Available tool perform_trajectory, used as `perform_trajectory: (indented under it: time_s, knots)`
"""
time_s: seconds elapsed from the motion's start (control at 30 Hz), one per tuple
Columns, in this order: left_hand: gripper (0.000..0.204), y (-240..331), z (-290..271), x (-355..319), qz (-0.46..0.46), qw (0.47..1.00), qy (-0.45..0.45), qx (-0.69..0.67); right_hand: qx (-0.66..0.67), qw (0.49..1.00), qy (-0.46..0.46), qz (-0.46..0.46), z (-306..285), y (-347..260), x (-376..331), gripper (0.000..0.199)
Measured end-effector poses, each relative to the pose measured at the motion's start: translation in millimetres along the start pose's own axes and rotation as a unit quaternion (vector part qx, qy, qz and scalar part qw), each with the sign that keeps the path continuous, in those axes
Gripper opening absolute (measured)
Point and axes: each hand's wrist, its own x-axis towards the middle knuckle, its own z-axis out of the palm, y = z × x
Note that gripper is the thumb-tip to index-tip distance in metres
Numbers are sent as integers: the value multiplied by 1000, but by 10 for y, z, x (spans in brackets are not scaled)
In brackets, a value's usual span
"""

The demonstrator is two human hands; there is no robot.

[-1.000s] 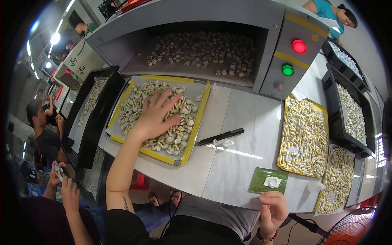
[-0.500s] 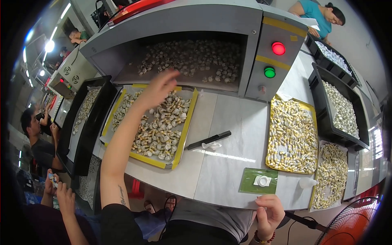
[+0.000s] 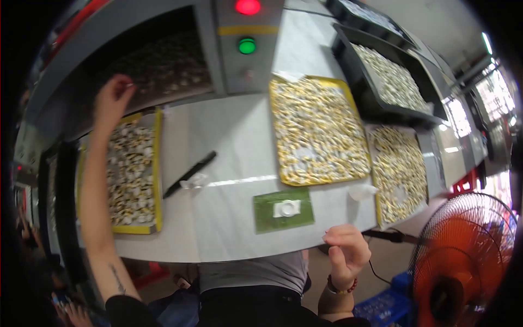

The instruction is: The person inspects, sorts, and assembles small plastic parts by hand at a factory workstation, placing them into a sorting tray and a collection bin.

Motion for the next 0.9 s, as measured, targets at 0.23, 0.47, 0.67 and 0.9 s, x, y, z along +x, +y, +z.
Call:
perform_trajectory:
  time_s: [0.23,0.47,0.67,0.9]
  knots:
    - [29,2130,-304,-1549,49,840,-201,-501,-240,966,50,-81,-135,-112,406,16]
    - [21,2506,334,-2071,-207,537,-326,-750,-452,874,-149,-96,297,345,1153,11]
    - [19,2466,563,-2126,-127,458,-275,-836,-448,873,-141,-130,252,433,1204,9]
    - [20,2389,491,-2120,-161,413,-275,-853,-25,998,-13,60,343,14,839,15]
